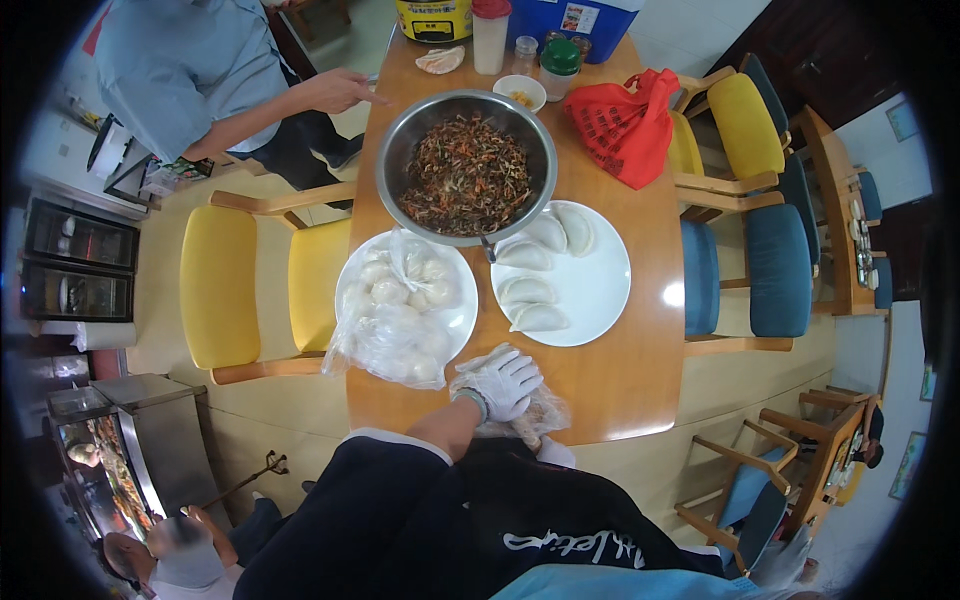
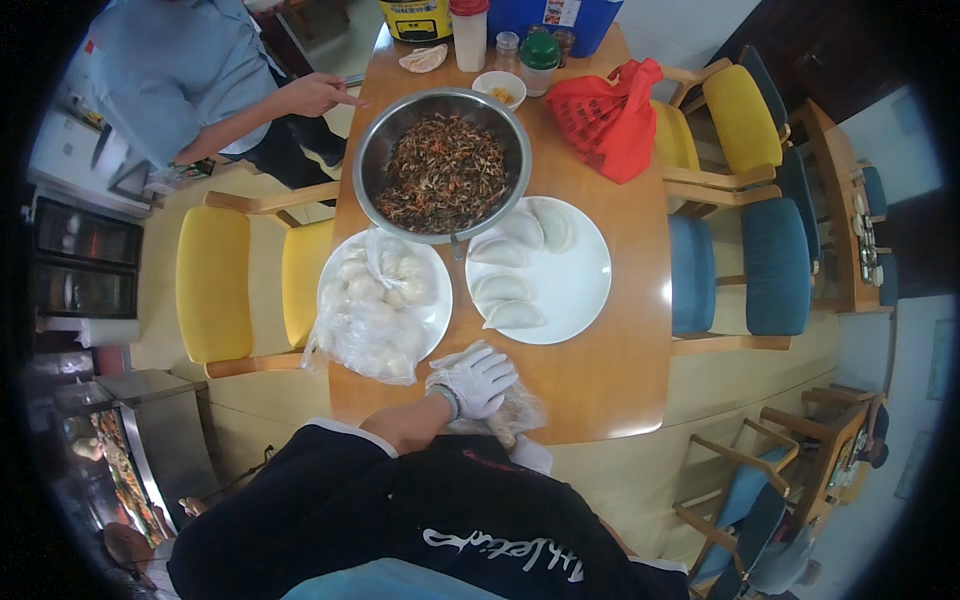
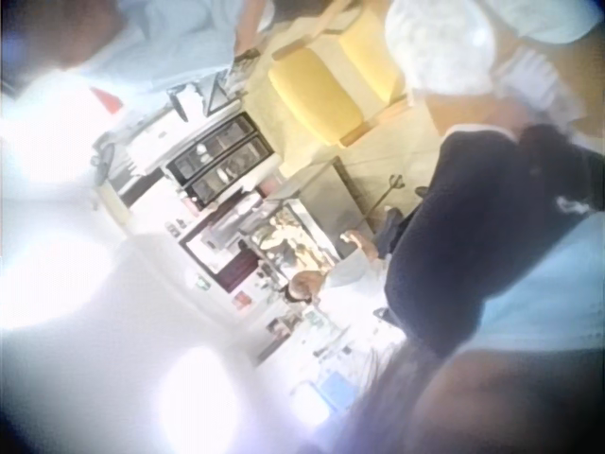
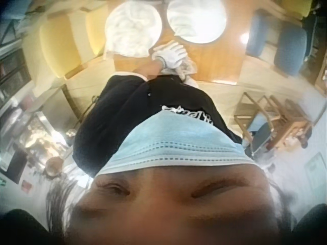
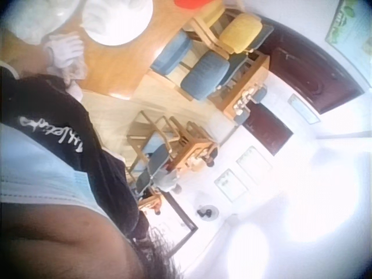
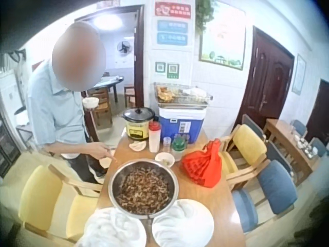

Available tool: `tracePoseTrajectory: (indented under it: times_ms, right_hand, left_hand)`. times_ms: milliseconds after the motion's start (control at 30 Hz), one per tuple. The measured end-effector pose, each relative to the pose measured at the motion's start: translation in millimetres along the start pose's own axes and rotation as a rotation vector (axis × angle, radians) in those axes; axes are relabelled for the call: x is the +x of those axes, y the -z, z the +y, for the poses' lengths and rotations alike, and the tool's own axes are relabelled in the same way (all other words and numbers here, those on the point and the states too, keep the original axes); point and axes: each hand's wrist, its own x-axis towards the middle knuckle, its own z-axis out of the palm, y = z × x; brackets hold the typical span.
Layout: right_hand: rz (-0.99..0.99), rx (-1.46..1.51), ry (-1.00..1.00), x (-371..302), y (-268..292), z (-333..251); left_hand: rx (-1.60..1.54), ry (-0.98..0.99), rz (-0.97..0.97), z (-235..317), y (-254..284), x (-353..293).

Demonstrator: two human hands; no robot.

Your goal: The person prepares dumplings by flattening dough, scooping filling from a metal bowl, and folding the wrappers into sealed dumplings. The finished dumplings are placed on a white plate on the table.

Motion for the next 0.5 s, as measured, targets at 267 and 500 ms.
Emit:
tracePoseTrajectory:
  times_ms: [267, 500]
  right_hand:
    - [-0.104, -0.015, -0.034, 12, -14, 9]
    - [-0.051, -0.059, -0.039, 10, -30, 12]
  left_hand:
    - [-0.019, -0.007, 0.023, -3, -6, 1]
    - [-0.013, 0.002, 0.001, -3, -12, 0]
